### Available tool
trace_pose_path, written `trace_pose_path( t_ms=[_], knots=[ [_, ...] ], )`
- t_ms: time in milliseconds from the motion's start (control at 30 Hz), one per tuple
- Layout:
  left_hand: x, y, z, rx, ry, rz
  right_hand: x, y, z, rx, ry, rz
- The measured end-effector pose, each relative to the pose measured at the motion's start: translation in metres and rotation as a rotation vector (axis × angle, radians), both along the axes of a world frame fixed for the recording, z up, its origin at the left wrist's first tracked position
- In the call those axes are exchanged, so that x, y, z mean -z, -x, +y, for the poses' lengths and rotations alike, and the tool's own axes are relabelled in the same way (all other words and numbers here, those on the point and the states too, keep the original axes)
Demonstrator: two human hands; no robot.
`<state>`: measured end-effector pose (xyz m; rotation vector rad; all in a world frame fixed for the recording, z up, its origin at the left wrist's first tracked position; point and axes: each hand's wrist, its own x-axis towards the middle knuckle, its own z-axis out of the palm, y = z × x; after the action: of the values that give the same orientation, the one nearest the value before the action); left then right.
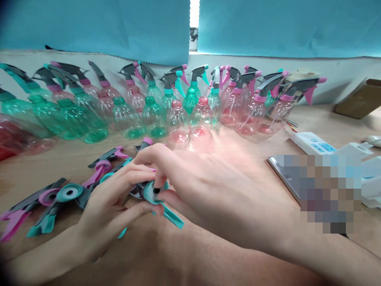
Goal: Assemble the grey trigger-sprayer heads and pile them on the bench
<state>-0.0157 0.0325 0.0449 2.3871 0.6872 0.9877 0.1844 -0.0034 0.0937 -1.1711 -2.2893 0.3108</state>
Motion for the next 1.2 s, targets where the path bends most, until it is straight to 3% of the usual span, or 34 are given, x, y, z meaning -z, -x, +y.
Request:
trace_pose_path(
  t_ms=[200,367,600,667,867,1033,1200],
  knots=[
    [-0.006,-0.001,-0.003,0.039,0.039,-0.001,-0.009,-0.005,-0.003,0.048,-0.042,-0.155],
    [-0.010,-0.003,-0.005,0.066,0.053,0.014,-0.018,-0.005,-0.005,-0.021,0.004,-0.138],
    [0.000,0.001,-0.005,0.074,0.164,-0.001,-0.004,0.000,-0.005,-0.036,-0.022,0.030],
    [0.000,0.001,-0.003,0.056,0.126,-0.005,0.001,0.003,-0.006,-0.024,-0.028,0.072],
    [-0.007,-0.002,0.000,-0.017,-0.021,-0.033,0.003,0.006,-0.010,0.190,-0.104,-0.003],
    [-0.007,-0.001,-0.002,-0.078,-0.149,-0.038,0.004,0.009,-0.014,0.231,-0.094,0.000],
    [-0.005,0.001,-0.001,-0.117,-0.231,-0.051,0.007,0.018,-0.015,0.238,-0.014,0.164]
  ],
)
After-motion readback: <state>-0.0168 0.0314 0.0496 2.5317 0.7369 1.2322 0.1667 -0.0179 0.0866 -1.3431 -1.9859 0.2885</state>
